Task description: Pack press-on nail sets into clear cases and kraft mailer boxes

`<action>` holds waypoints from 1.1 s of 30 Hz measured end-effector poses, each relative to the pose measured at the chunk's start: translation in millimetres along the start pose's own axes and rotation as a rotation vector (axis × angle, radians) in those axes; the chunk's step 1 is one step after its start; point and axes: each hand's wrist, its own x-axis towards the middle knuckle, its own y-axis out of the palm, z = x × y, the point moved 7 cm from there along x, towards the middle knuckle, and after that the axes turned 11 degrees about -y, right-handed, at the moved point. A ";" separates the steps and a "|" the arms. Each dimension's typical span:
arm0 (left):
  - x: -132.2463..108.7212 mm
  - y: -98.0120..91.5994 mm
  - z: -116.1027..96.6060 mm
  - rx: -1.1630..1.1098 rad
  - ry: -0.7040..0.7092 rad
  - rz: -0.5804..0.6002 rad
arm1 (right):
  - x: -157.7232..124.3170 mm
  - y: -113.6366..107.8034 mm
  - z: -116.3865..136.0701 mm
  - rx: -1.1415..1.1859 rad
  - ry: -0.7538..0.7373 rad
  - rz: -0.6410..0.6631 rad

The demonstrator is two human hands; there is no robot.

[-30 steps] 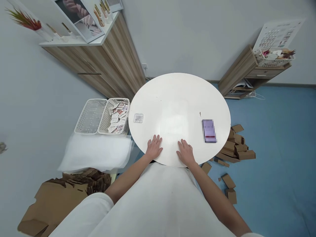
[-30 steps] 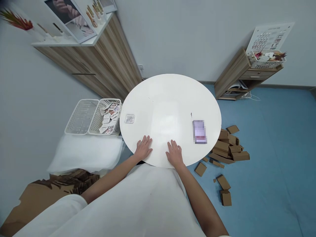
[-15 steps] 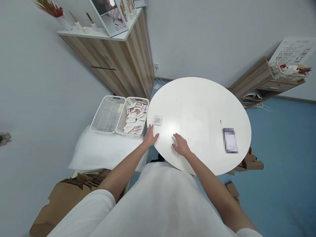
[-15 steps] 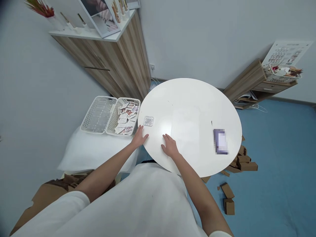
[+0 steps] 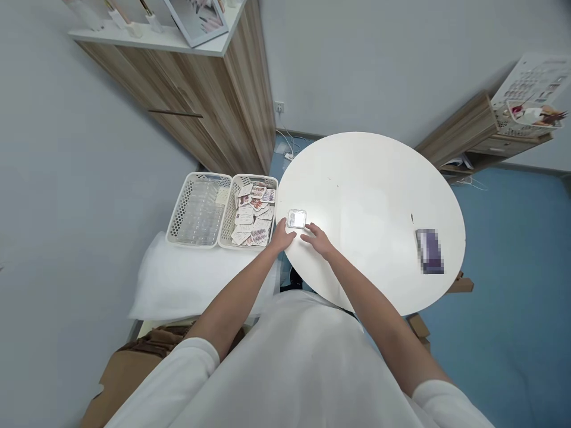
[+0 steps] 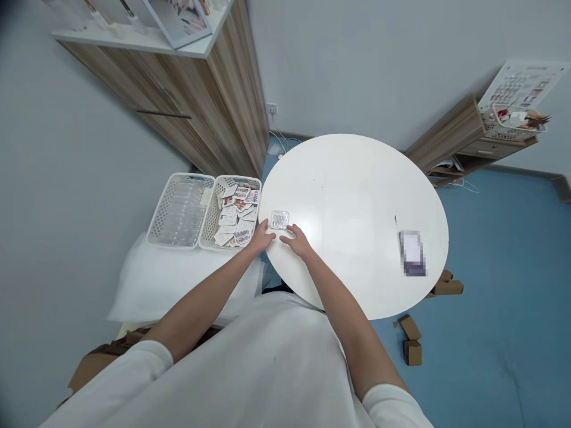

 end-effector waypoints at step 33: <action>-122.6 183.2 -49.9 -0.106 0.143 0.262 | -155.6 -156.1 -85.2 0.271 -0.011 -0.068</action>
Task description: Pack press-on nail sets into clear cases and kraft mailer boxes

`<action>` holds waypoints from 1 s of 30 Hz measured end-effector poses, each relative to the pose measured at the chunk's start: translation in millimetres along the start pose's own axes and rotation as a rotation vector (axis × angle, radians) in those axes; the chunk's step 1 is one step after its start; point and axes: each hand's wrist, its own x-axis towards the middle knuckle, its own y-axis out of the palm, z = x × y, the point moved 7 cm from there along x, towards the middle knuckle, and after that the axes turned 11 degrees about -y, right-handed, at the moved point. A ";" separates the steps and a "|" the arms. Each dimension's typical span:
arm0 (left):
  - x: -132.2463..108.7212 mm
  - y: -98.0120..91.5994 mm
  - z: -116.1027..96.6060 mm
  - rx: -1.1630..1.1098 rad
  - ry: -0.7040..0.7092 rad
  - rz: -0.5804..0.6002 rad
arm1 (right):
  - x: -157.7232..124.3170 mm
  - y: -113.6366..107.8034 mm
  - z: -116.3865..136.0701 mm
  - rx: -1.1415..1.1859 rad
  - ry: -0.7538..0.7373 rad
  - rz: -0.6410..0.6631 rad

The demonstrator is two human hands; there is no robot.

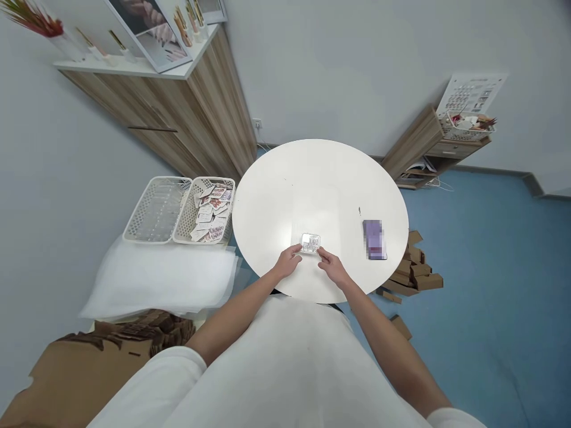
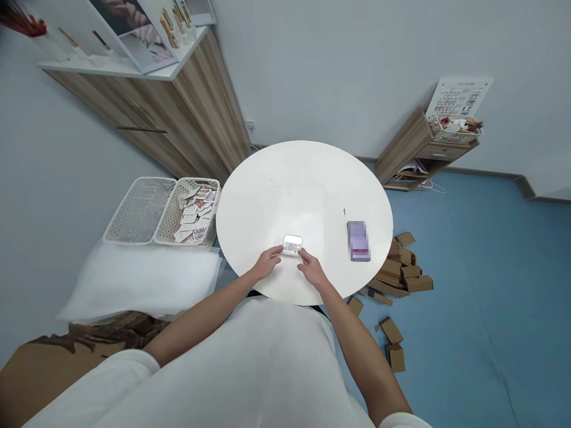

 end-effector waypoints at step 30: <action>-48.8 32.7 32.6 0.867 0.211 -0.019 | -38.7 13.3 -34.8 -1.288 -0.335 0.244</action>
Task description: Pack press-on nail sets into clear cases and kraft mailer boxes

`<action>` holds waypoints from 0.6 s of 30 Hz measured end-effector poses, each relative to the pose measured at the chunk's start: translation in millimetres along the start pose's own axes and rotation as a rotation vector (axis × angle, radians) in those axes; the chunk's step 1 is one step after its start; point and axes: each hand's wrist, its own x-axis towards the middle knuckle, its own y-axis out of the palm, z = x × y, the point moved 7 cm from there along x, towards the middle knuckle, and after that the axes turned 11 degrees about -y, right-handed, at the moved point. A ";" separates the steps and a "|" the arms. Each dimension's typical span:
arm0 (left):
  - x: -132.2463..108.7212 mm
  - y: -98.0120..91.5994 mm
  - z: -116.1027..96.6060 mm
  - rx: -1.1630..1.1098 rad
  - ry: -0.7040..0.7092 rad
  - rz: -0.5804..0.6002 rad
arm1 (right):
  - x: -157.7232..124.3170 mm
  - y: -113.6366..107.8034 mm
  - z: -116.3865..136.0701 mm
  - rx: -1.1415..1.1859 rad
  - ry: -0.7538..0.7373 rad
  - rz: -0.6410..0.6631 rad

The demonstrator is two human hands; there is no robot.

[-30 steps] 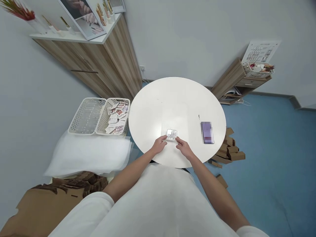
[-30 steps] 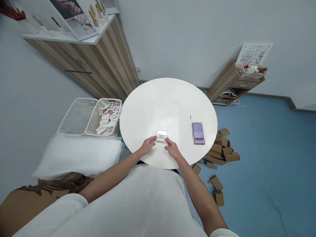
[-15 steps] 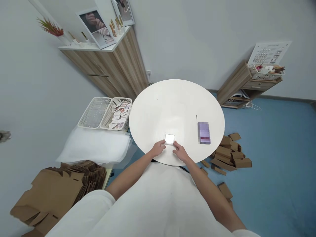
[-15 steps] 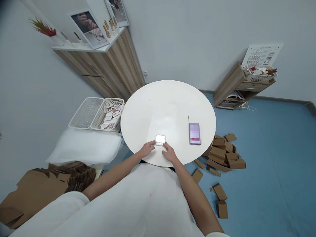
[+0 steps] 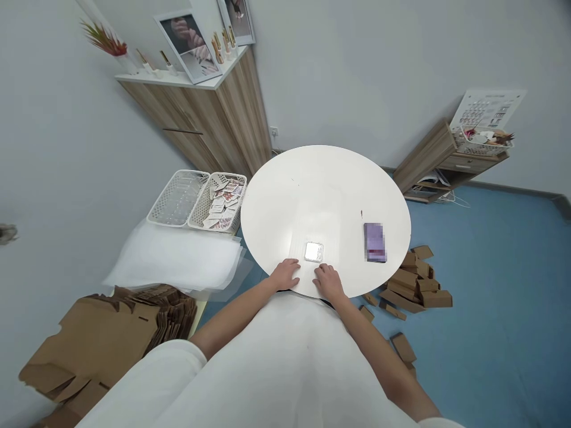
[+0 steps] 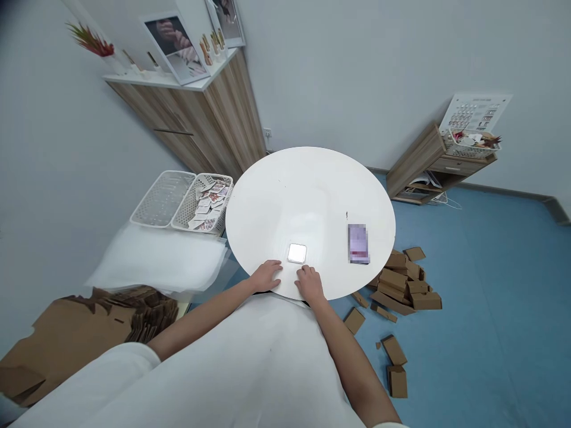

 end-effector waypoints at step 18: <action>1.5 -23.6 30.3 -0.086 0.062 0.008 | -15.5 -8.7 24.2 0.213 0.079 -0.139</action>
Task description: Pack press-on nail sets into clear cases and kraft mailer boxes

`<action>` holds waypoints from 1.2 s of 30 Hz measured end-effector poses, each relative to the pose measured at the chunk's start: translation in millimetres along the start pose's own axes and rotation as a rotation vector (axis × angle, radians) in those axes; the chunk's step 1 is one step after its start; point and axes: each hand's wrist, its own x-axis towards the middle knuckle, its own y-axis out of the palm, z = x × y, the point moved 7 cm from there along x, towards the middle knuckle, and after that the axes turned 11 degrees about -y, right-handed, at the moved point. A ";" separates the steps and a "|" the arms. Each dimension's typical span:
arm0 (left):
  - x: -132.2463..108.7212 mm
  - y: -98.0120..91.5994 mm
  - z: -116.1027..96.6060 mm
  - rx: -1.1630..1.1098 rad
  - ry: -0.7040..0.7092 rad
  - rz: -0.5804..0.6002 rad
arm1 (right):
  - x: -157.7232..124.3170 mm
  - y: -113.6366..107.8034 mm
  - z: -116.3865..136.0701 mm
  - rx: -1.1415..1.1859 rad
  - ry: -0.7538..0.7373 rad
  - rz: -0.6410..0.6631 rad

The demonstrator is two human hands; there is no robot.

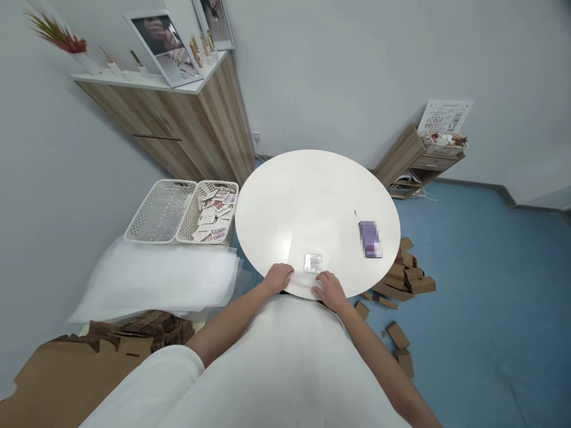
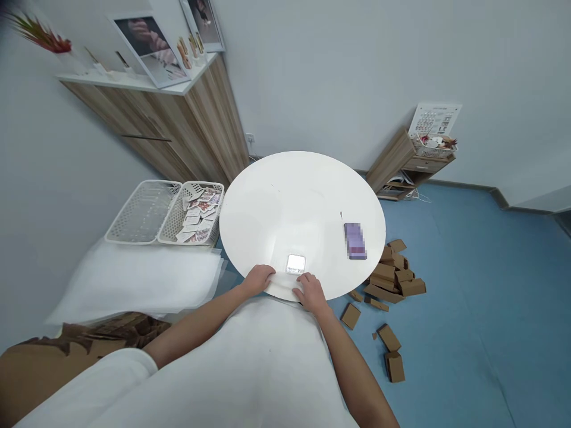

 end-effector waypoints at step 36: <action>41.3 -15.4 -13.6 0.078 0.079 -0.073 | 16.0 -6.8 -48.7 -0.104 0.397 -0.275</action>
